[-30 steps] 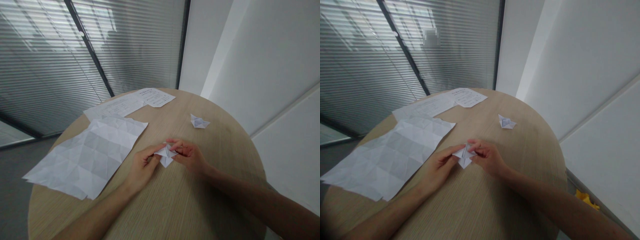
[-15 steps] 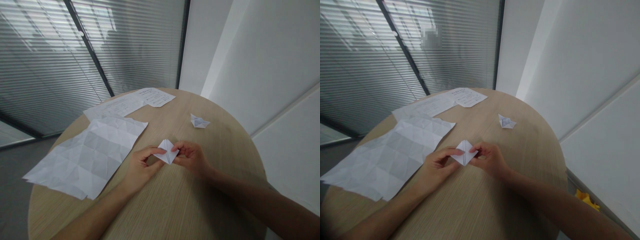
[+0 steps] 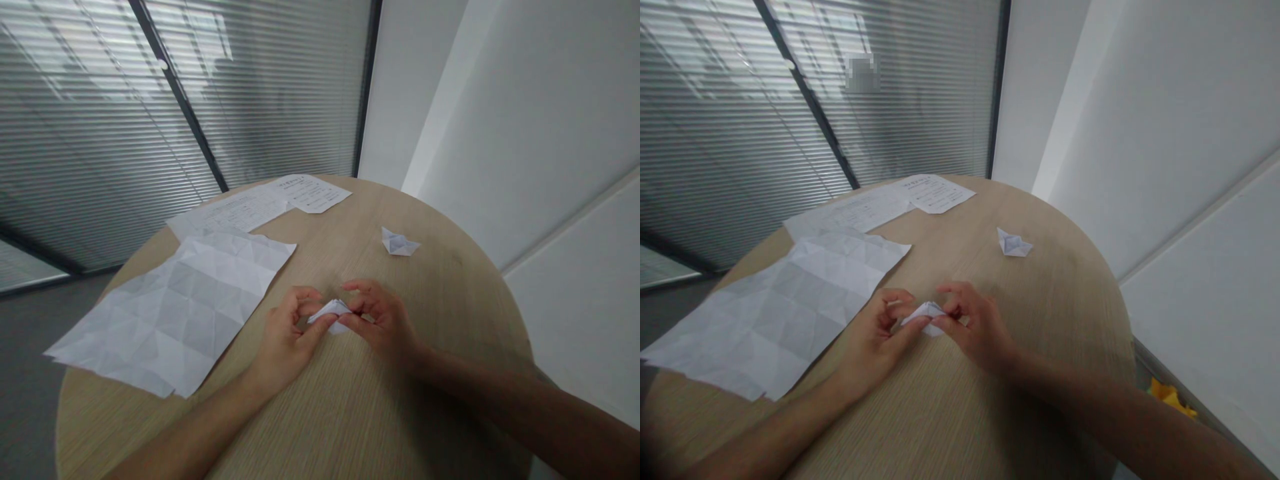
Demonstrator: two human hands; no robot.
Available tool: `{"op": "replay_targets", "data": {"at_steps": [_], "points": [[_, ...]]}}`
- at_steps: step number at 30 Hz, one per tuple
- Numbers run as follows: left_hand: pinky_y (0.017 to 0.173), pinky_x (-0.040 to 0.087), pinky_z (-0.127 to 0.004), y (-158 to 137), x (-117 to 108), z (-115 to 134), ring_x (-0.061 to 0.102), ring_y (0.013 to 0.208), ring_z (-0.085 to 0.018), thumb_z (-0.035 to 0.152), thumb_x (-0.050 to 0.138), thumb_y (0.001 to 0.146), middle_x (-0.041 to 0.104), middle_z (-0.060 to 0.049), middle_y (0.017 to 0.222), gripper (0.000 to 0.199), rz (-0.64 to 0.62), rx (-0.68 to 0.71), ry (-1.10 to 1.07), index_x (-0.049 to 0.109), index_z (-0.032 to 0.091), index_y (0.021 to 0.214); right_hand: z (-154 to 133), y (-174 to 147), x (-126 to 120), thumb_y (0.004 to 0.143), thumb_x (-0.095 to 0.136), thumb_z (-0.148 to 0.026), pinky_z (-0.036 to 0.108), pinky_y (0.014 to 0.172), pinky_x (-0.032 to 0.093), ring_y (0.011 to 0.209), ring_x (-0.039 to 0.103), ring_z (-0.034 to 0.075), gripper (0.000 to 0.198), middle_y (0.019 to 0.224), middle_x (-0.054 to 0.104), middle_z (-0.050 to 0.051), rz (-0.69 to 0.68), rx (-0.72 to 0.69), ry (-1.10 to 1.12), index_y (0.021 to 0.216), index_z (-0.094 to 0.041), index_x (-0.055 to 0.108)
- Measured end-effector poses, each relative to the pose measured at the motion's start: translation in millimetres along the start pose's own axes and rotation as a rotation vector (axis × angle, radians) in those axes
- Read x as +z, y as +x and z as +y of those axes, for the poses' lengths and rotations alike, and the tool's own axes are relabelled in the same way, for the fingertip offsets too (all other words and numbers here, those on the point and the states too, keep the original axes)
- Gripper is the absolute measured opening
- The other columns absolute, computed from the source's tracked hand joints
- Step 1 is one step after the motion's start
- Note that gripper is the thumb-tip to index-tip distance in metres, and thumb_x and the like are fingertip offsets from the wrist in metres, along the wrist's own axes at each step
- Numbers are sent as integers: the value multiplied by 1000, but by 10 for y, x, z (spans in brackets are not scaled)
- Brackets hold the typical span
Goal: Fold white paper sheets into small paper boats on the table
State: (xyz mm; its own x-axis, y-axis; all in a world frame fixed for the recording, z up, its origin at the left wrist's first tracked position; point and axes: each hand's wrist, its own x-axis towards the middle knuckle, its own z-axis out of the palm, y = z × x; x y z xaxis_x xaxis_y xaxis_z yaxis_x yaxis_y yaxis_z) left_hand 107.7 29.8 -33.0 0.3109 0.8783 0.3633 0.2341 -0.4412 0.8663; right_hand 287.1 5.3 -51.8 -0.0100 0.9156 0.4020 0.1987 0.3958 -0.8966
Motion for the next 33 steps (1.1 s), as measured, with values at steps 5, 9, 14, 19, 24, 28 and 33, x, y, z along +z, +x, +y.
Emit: {"op": "replay_targets", "data": {"at_steps": [5,9,14,19,24,28,33], "points": [[62,56,-23,41,-53,34,71,71,-14,25,65,88,76,-1,81,9,-34,166,105,69,21,94,28,53,-36,81,69,-26,27,65,51,69,64,14,6,76,68,1,-29,-45,-18,85,-22,70],[79,56,-31,60,-112,3,69,88,-16,19,64,89,74,-3,94,10,55,429,142,73,24,90,85,106,-84,74,77,-32,25,60,49,67,57,12,18,80,61,1,-39,33,131,87,-23,70],[75,52,-30,26,-123,-40,59,90,-15,16,65,89,60,-3,100,14,155,557,249,74,26,90,86,130,-86,77,74,-50,28,62,54,70,62,13,46,88,66,2,-247,293,582,111,-23,60],[78,51,-31,-8,-88,-12,56,93,-16,10,63,88,55,-3,101,18,25,628,364,71,26,91,88,126,-83,77,75,-44,23,51,51,55,60,10,34,74,68,1,-252,454,546,94,-17,65],[85,51,-37,26,-72,6,57,104,-21,20,60,86,57,-9,115,28,-55,357,199,61,23,114,91,148,-120,74,78,-42,22,46,49,50,59,10,31,65,67,0,-155,446,531,83,-16,63],[65,50,-28,74,-63,-15,61,73,-15,33,57,90,66,-2,82,24,-198,-43,-93,58,19,109,59,153,-99,75,77,-39,22,45,49,48,59,10,28,66,68,0,-174,419,494,82,-16,63],[54,45,-23,110,-59,25,56,55,-11,37,60,86,64,2,67,20,-253,-230,-273,63,18,93,76,132,-41,74,78,-38,21,46,51,48,60,9,29,67,68,-1,-180,398,493,85,-16,64]]}}
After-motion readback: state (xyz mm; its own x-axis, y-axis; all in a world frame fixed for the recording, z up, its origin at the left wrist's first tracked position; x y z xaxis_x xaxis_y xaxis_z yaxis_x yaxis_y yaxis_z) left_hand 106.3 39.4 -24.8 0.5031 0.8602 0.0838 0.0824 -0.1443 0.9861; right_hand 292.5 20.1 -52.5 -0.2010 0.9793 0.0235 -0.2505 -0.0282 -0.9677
